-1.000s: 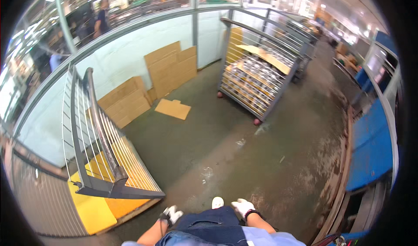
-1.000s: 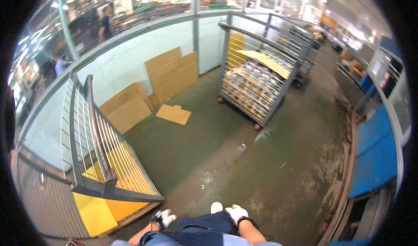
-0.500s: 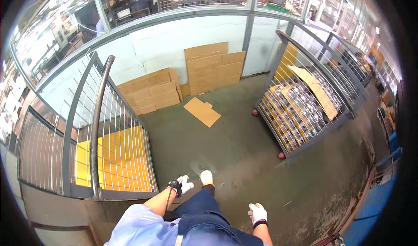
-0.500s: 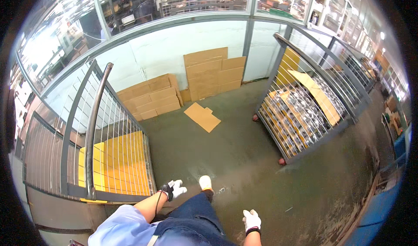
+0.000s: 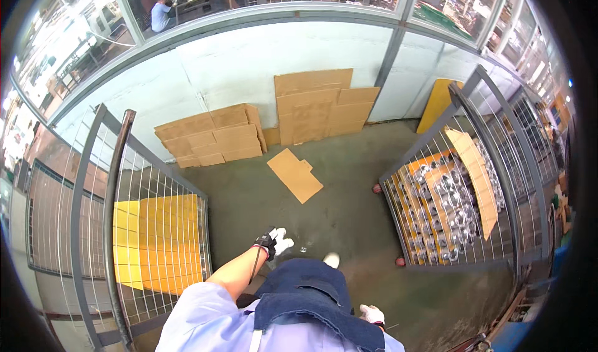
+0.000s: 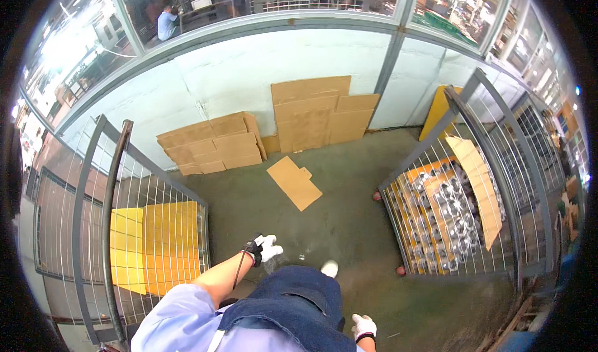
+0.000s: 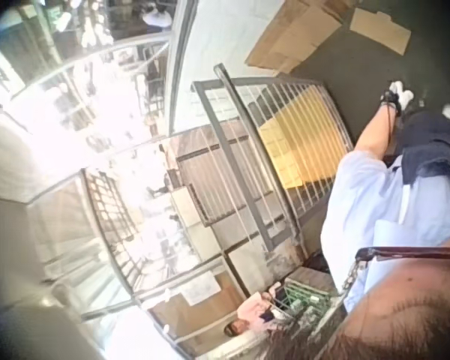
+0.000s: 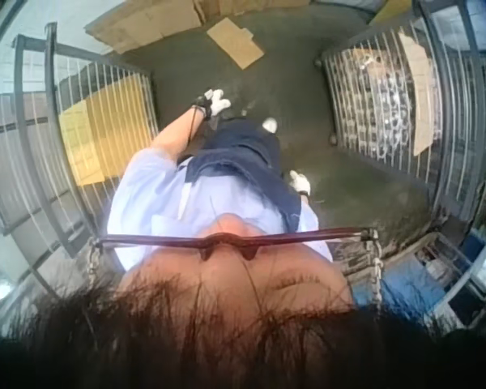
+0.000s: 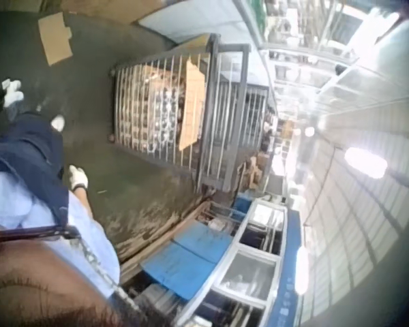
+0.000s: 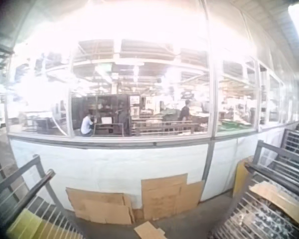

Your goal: The recorder is seen organizing metal piston-like parts and preparing a pallet with cardboard dividers in an industrial setting.

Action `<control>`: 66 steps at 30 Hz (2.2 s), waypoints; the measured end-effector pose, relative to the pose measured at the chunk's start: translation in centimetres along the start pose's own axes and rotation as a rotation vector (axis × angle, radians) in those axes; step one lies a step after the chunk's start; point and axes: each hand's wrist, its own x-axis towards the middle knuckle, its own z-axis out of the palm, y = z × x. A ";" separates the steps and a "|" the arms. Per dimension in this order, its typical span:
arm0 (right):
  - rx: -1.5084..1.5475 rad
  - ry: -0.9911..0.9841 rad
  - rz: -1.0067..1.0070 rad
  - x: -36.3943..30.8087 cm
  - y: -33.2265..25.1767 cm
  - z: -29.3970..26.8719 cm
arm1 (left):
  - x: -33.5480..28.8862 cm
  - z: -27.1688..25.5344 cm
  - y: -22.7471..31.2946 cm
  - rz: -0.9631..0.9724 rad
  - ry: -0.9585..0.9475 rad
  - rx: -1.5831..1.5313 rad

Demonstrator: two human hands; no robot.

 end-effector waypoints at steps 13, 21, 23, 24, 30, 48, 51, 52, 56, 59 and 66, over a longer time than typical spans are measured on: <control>-0.972 -0.196 -0.818 4.0 -45.4 12.6 | 2.4 -8.6 -3.4 -0.621 0.166 -0.142; -1.341 -0.281 -1.024 1.3 -59.1 35.2 | 6.2 -4.6 -16.3 -0.855 0.184 -0.454; -1.501 -0.284 -0.998 -1.2 -60.2 39.6 | 7.4 -7.1 -16.9 -0.915 0.250 -0.668; -1.561 -0.316 -0.972 -1.1 -60.7 41.9 | 7.8 -8.3 -16.7 -0.850 0.316 -0.692; -1.640 -0.393 -1.065 -2.7 -63.6 58.0 | 5.8 -7.3 -21.6 -0.956 0.348 -0.967; -2.050 -0.046 -1.556 0.2 -69.6 91.7 | 18.0 -11.8 -15.8 -1.115 0.137 -1.354; -2.246 0.056 -1.543 3.5 -70.0 92.6 | 23.3 -17.5 -18.3 -1.011 0.025 -1.202; -2.259 0.065 -1.542 4.7 -70.4 92.5 | 25.0 -21.8 -19.7 -0.962 -0.008 -1.249; -2.209 -0.312 -1.545 5.4 -70.5 92.4 | 30.5 -21.5 -23.0 -0.818 0.124 -1.344; -2.083 -0.584 -1.500 3.6 -70.1 92.0 | 36.2 -20.3 -25.6 -0.849 0.302 -1.106; -1.929 -0.718 -1.233 1.7 -69.2 89.4 | 49.7 -17.1 -29.0 -0.797 0.274 -1.372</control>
